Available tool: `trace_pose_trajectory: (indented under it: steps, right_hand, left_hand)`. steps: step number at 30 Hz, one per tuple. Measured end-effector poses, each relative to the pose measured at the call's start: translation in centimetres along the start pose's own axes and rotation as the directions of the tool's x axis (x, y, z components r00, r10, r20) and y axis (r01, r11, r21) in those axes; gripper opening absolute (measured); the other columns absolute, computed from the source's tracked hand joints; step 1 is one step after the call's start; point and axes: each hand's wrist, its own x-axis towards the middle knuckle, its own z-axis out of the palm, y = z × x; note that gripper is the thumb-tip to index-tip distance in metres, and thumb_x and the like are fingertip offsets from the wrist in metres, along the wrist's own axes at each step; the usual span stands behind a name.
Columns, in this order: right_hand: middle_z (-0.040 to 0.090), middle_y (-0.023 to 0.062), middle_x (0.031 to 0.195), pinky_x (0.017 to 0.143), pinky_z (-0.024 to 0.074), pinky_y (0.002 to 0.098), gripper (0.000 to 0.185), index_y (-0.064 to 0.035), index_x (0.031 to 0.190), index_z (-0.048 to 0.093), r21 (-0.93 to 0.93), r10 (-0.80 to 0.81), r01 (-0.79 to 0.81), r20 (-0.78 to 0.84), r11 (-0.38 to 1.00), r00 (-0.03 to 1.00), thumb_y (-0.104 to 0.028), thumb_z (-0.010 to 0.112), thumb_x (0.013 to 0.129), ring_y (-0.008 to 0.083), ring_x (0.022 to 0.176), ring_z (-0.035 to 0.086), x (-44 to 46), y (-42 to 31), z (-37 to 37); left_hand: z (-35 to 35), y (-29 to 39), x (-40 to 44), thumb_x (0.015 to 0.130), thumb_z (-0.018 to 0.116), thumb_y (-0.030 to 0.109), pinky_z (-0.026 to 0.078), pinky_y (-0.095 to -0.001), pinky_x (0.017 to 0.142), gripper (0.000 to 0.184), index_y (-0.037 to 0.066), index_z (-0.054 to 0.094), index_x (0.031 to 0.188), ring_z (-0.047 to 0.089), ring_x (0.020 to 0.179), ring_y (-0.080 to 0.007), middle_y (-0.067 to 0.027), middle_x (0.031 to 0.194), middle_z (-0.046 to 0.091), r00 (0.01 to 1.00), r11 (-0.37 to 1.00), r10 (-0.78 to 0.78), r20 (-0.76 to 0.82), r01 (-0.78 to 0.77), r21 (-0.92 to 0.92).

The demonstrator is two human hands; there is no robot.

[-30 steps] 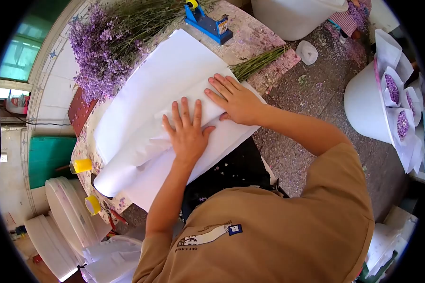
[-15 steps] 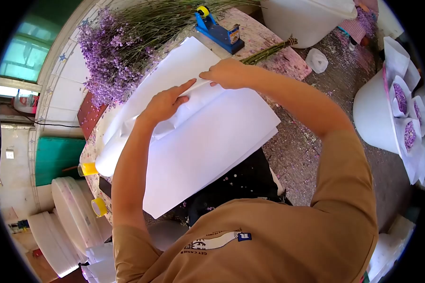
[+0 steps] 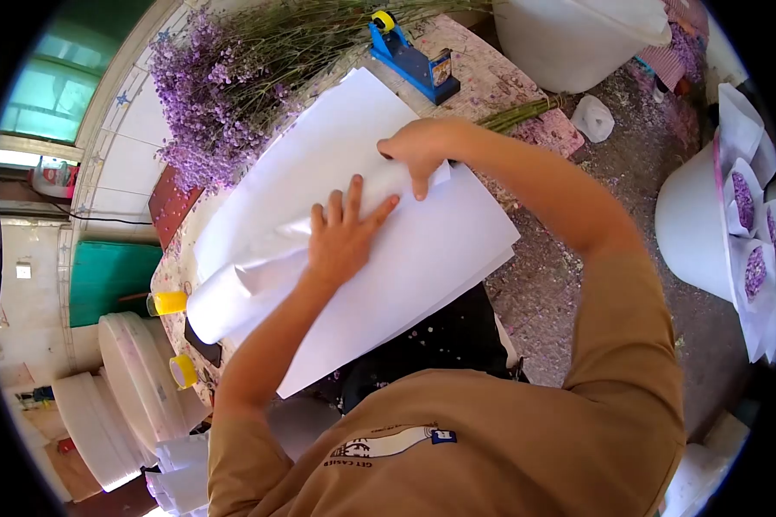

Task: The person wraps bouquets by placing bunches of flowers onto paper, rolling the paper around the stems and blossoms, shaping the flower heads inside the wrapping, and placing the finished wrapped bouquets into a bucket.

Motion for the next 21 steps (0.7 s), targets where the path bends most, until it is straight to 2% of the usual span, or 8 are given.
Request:
trace_pose_trajectory:
  steps: [3, 6, 8, 11, 14, 16, 18, 21]
  right_hand:
    - [0.073, 0.0185, 0.106, 0.083, 0.0564, 0.0476, 0.073, -0.0015, 0.123, 0.064, -0.162, -0.022, 0.026, 0.028, 0.986, 0.999, -0.029, 0.092, 0.062, 0.0377, 0.1, 0.071, 0.4, -0.6, 1.1]
    - [0.074, 0.0189, 0.105, 0.079, 0.0573, 0.0475, 0.064, -0.0007, 0.118, 0.065, -0.124, 0.051, -0.046, 0.036, 0.991, 0.998, -0.024, 0.088, 0.063, 0.037, 0.095, 0.072, -0.7, -1.2, 1.5]
    - [0.074, 0.0198, 0.107, 0.078, 0.0575, 0.0467, 0.053, -0.0004, 0.111, 0.069, -0.035, 0.02, -0.021, -0.018, 0.999, 1.0, -0.02, 0.085, 0.064, 0.0368, 0.096, 0.072, -1.6, -1.3, 1.6]
    - [0.075, 0.0198, 0.103, 0.079, 0.0575, 0.0452, 0.051, -0.0009, 0.107, 0.072, 0.019, 0.059, -0.058, -0.043, 0.998, 0.997, -0.023, 0.087, 0.064, 0.0376, 0.096, 0.072, -3.1, 0.4, 2.1]
    - [0.075, 0.0174, 0.102, 0.085, 0.0561, 0.0448, 0.065, -0.0039, 0.118, 0.069, 0.115, 0.04, -0.022, -0.153, 0.993, 0.987, -0.033, 0.089, 0.064, 0.0357, 0.096, 0.072, -6.0, 3.0, -0.2]
    - [0.076, 0.0136, 0.098, 0.083, 0.0557, 0.0388, 0.066, -0.0006, 0.118, 0.07, 0.415, 0.098, 0.047, -0.322, 0.908, 0.942, -0.039, 0.09, 0.069, 0.0264, 0.095, 0.072, -7.0, 6.0, -2.9]
    - [0.076, 0.0104, 0.097, 0.08, 0.0545, 0.0345, 0.05, 0.0014, 0.111, 0.074, 0.705, 0.323, 0.248, -0.57, 0.665, 0.755, -0.036, 0.086, 0.08, 0.0179, 0.094, 0.07, -7.0, 8.6, -6.0]
    - [0.076, 0.0083, 0.096, 0.079, 0.0529, 0.0327, 0.034, 0.0001, 0.102, 0.078, 0.742, 0.576, 0.043, -0.554, 0.669, 0.6, -0.031, 0.081, 0.088, 0.0145, 0.089, 0.068, -4.1, 11.5, -7.8]
  left_hand:
    - [-2.5, 1.9, 0.4, 0.082, 0.072, 0.023, 0.046, -0.0516, 0.091, 0.073, 0.033, 0.053, 0.152, 0.053, 0.121, -0.0362, -0.0183, 0.154, 0.047, 0.998, 0.993, -0.064, -0.012, 0.063, -0.099]
    - [-3.5, 2.0, 4.6, 0.075, 0.08, 0.026, 0.044, -0.0517, 0.095, 0.078, 0.019, 0.056, 0.149, 0.059, 0.117, -0.0339, -0.0183, 0.145, 0.056, 0.941, 0.895, -0.315, 0.128, 0.339, -0.291]
    - [-3.4, 0.6, 9.5, 0.068, 0.086, 0.028, 0.049, -0.0465, 0.091, 0.072, 0.01, 0.066, 0.135, 0.068, 0.103, -0.0321, -0.0175, 0.12, 0.072, 0.745, 0.762, -0.216, 0.631, 0.533, -0.369]
    - [-2.1, -0.8, 13.8, 0.063, 0.086, 0.027, 0.055, -0.0439, 0.086, 0.064, 0.007, 0.073, 0.122, 0.073, 0.097, -0.0334, -0.0174, 0.105, 0.076, 0.619, 0.681, 0.082, 0.781, 0.537, -0.497]
    - [-0.3, -1.2, 16.9, 0.058, 0.086, 0.026, 0.057, -0.0375, 0.078, 0.053, 0.004, 0.078, 0.106, 0.073, 0.086, -0.0315, -0.0181, 0.093, 0.076, 0.741, 0.595, 0.184, 0.645, 0.439, -0.674]
    - [-1.2, -2.1, 19.6, 0.059, 0.085, 0.022, 0.058, -0.0403, 0.08, 0.059, 0.003, 0.075, 0.114, 0.074, 0.088, -0.0295, -0.0166, 0.097, 0.077, 0.711, 0.591, 0.265, 0.651, 0.414, -0.693]
    - [-1.7, -2.5, 21.8, 0.061, 0.085, 0.02, 0.058, -0.0419, 0.082, 0.064, 0.003, 0.072, 0.122, 0.073, 0.092, -0.0303, -0.0169, 0.103, 0.076, 0.677, 0.563, 0.293, 0.675, 0.449, -0.694]
    - [0.7, -2.3, 23.9, 0.063, 0.085, 0.019, 0.057, -0.0424, 0.085, 0.067, 0.004, 0.07, 0.126, 0.072, 0.096, -0.0307, -0.0169, 0.108, 0.075, 0.641, 0.557, 0.292, 0.709, 0.489, -0.671]
